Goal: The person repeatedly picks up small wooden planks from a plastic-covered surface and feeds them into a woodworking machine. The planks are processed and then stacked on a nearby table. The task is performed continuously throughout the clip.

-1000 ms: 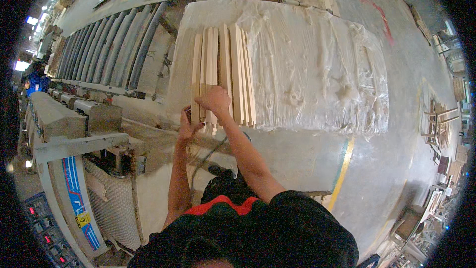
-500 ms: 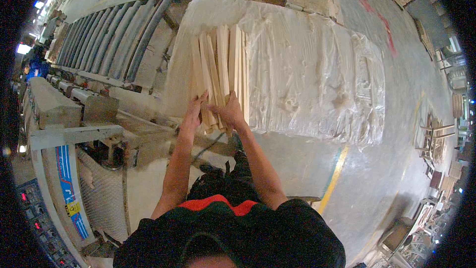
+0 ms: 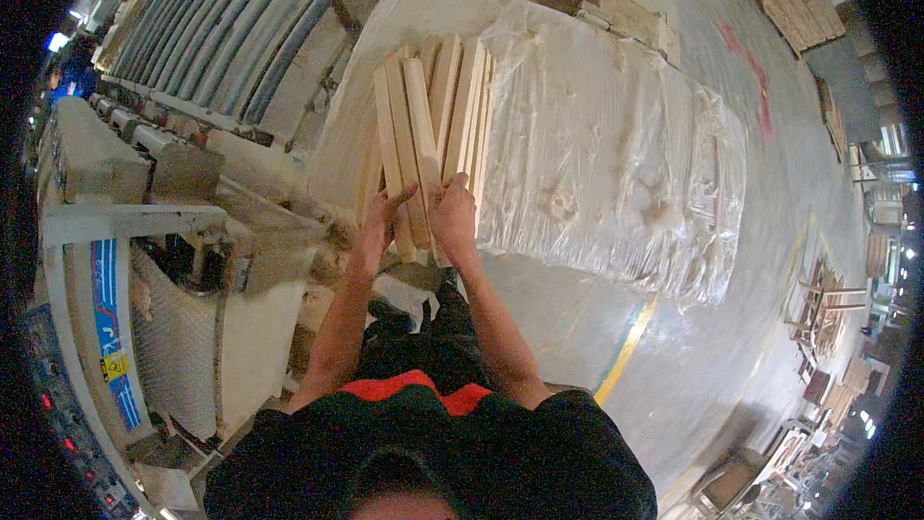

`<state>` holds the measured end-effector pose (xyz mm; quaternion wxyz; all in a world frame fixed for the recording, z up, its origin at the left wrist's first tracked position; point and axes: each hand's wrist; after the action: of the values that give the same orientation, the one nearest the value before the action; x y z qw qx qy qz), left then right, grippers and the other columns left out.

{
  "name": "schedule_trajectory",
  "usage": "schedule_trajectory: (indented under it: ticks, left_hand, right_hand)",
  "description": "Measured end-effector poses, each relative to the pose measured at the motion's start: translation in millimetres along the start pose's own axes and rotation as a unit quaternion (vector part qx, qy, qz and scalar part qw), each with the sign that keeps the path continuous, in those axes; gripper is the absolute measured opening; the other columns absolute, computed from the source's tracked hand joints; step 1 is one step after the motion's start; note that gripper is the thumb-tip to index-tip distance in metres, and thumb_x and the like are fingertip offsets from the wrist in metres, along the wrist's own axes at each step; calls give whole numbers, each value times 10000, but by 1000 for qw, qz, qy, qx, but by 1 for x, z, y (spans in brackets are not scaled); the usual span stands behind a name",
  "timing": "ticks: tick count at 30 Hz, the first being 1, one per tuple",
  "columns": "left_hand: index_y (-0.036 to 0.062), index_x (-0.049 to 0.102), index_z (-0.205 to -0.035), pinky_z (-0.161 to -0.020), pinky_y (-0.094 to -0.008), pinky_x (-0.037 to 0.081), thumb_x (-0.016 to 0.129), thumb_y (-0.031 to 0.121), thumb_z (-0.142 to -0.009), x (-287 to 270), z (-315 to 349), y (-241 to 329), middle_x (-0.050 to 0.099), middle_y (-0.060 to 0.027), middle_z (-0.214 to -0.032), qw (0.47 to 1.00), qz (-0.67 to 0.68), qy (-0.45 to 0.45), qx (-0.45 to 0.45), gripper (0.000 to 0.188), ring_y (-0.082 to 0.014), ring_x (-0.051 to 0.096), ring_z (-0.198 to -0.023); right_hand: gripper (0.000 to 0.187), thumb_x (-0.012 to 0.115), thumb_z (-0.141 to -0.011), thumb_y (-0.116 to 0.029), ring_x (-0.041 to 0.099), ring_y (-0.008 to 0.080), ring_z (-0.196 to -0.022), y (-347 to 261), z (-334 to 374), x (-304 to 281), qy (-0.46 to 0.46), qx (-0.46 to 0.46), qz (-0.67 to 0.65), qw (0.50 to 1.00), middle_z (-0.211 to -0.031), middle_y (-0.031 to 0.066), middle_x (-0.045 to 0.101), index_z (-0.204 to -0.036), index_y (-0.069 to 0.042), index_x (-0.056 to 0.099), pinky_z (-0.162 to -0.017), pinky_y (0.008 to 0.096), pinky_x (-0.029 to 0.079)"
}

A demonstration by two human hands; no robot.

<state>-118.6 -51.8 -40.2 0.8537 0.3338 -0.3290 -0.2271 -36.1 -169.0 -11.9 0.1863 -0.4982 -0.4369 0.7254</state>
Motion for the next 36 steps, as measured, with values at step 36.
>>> schedule_trajectory:
  ticks: [36]
  left_hand:
    - [10,549,-1193,-817,-337,534,705,60,-794,-12,37,-14,661,-72,-1042,996,-60,64,-32,431,-187,652,-905]
  right_hand:
    - [389,668,-869,-187,637,145,-742,25,6,-3,-152,144,-170,963,-857,125,686,-1147,71,585,-631,290,509]
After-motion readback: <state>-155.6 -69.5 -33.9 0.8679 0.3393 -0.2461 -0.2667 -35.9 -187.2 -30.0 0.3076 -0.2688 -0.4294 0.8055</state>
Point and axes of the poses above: each hand's wrist, its own z-axis away from the middle knuckle, its own x-axis out of the palm, y = z × x
